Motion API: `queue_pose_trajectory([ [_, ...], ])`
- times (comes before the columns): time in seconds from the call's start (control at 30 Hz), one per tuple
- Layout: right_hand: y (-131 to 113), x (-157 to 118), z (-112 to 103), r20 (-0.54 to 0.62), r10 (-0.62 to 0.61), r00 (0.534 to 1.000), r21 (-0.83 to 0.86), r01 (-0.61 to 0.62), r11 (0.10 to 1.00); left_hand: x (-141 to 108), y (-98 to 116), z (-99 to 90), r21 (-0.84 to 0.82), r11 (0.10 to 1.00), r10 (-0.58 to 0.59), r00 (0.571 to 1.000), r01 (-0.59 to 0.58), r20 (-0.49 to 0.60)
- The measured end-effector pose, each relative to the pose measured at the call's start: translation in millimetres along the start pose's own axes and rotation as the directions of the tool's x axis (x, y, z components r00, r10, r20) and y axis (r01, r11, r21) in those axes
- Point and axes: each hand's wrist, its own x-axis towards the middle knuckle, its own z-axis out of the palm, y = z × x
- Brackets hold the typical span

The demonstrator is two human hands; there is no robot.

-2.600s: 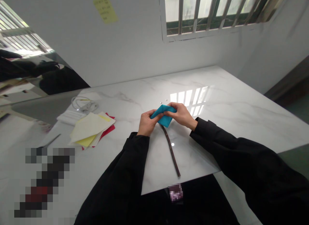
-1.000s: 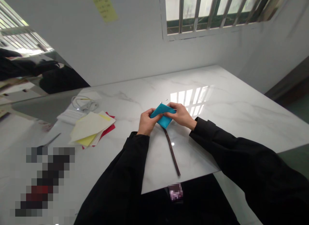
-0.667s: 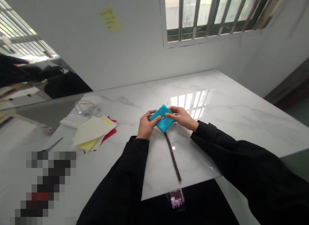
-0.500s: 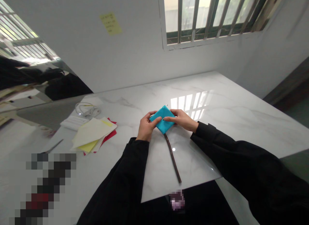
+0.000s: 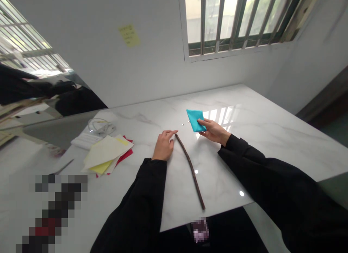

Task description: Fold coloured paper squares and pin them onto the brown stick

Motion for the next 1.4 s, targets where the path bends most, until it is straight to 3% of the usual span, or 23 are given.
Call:
queue_pose_trajectory([
  [0.1, 0, -3, 2, 0.040, 0.038, 0.998, 0.038, -0.039, 0.999, 4, -7, 4.6, 0.083, 0.995, 0.044, 0.997, -0.049, 0.062],
  [0.27, 3, -7, 7, 0.098, 0.051, 0.994, 0.057, -0.056, 0.997, 10, -8, 1.9, 0.064, 0.994, 0.081, 0.989, -0.089, 0.126],
  [0.37, 6, -7, 6, 0.120, 0.050, 0.991, 0.055, -0.057, 0.997, 10, -1, -3.0, -0.066, 0.995, 0.088, 0.985, -0.079, 0.146],
  [0.43, 9, -7, 5, 0.134, 0.059, 0.989, 0.056, -0.067, 0.996, 9, 7, -4.9, -0.251, 0.968, 0.066, 0.984, -0.022, 0.168],
  [0.5, 12, -6, 3, 0.163, 0.072, 0.984, 0.064, -0.084, 0.994, 8, 17, -5.2, -0.481, 0.874, 0.037, 0.979, 0.065, 0.201],
  [0.6, 16, -5, 2, 0.256, 0.086, 0.963, 0.076, -0.108, 0.991, 5, 34, -4.1, -0.760, 0.629, 0.009, 0.977, 0.160, 0.213],
  [0.73, 23, -9, 6, 0.383, 0.102, 0.918, 0.047, -0.129, 0.990, -1, 52, -4.8, -0.919, 0.300, -0.129, 0.965, 0.257, 0.227],
  [0.83, 28, -15, 13, 0.445, 0.127, 0.887, 0.029, -0.156, 0.987, -4, 58, -7.2, -0.949, 0.158, -0.161, 0.955, 0.274, 0.249],
  [0.97, 31, -21, 20, 0.470, 0.138, 0.872, 0.058, -0.186, 0.981, -5, 61, -8.0, -0.949, 0.108, -0.170, 0.946, 0.295, 0.275],
  [1.23, 31, -16, 16, 0.384, 0.066, 0.921, 0.107, -0.115, 0.988, -7, 63, -3.8, -0.935, 0.081, -0.203, 0.924, 0.345, 0.323],
  [1.4, 30, -13, 14, 0.396, 0.049, 0.917, 0.111, -0.100, 0.989, -9, 65, -9.7, -0.907, 0.054, -0.178, 0.898, 0.418, 0.404],
])
